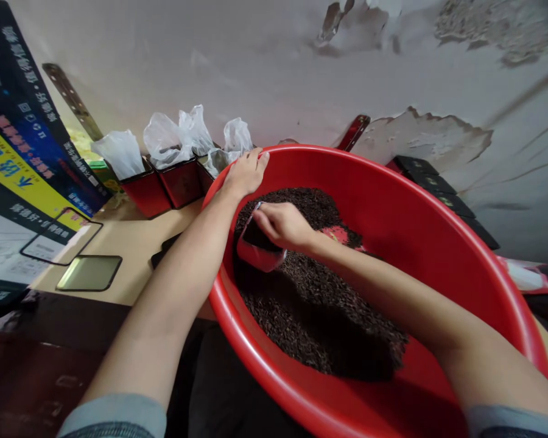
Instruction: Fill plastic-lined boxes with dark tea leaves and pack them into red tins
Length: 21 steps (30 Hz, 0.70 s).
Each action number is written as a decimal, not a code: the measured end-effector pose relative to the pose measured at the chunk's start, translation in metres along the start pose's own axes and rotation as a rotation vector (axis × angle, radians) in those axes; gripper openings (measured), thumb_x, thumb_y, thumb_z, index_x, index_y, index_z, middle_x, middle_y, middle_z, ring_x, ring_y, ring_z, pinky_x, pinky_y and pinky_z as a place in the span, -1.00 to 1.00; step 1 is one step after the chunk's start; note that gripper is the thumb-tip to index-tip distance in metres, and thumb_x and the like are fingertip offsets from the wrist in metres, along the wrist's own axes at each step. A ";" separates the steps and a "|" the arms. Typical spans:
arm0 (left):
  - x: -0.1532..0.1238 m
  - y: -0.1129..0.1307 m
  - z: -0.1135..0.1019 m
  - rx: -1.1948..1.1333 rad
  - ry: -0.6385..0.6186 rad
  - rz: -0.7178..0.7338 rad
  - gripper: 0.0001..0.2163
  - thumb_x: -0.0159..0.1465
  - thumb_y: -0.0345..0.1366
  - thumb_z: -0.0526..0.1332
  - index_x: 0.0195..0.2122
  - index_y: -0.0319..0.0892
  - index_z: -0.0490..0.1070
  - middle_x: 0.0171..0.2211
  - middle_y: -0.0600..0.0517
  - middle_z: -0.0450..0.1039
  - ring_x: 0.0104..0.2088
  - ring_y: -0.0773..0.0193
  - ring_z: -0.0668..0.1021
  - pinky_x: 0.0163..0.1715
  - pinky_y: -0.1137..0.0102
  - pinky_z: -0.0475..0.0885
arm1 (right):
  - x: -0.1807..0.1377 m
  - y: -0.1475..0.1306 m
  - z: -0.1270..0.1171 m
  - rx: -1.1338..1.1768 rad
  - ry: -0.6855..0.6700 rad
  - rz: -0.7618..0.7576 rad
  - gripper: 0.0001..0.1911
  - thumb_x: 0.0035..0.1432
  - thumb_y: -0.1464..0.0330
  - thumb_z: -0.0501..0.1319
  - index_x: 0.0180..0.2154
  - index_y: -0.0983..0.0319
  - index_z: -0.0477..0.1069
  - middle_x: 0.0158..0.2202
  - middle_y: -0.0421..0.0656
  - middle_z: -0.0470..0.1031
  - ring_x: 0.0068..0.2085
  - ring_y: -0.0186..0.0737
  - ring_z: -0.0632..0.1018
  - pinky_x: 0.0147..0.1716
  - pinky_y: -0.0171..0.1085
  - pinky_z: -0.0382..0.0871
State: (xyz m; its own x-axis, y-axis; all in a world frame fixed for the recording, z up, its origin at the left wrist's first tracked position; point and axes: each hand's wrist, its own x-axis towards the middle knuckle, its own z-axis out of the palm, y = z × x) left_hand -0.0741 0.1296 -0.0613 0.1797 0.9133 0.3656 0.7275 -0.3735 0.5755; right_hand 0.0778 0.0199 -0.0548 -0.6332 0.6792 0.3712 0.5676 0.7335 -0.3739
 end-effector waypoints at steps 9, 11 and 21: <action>-0.004 0.008 -0.003 -0.022 0.000 -0.013 -0.51 0.55 -0.13 -0.09 0.34 -0.30 0.30 0.34 -0.23 0.34 0.39 0.05 0.33 0.41 0.18 0.12 | -0.011 0.011 0.007 -0.239 -0.203 -0.172 -0.16 0.40 -0.18 -0.25 0.31 0.26 0.30 0.35 0.16 0.29 0.34 0.18 0.28 0.34 0.24 0.08; -0.006 0.010 -0.005 -0.027 0.003 -0.027 -0.52 0.55 -0.13 -0.09 0.33 -0.29 0.30 0.35 -0.23 0.34 0.39 0.06 0.33 0.41 0.19 0.13 | -0.013 0.012 0.006 -0.235 -0.258 -0.160 -0.08 0.37 -0.22 -0.24 0.42 0.29 0.13 0.47 0.16 0.09 0.48 0.19 0.09 0.42 0.27 -0.12; -0.002 0.001 -0.005 -0.064 0.026 0.001 -0.52 0.55 -0.15 -0.12 0.31 -0.29 0.32 0.33 -0.23 0.37 0.35 0.10 0.39 0.37 0.22 0.19 | -0.006 0.018 0.009 -0.132 -0.332 -0.079 0.00 0.34 -0.26 -0.25 0.52 0.28 -0.16 0.55 0.05 -0.26 0.53 0.14 -0.21 0.45 0.28 -0.40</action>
State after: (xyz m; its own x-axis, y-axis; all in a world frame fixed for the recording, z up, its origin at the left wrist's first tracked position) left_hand -0.0772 0.1264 -0.0575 0.1628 0.9087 0.3845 0.6837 -0.3849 0.6200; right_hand 0.0873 0.0290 -0.0715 -0.8021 0.5904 0.0901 0.5592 0.7953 -0.2340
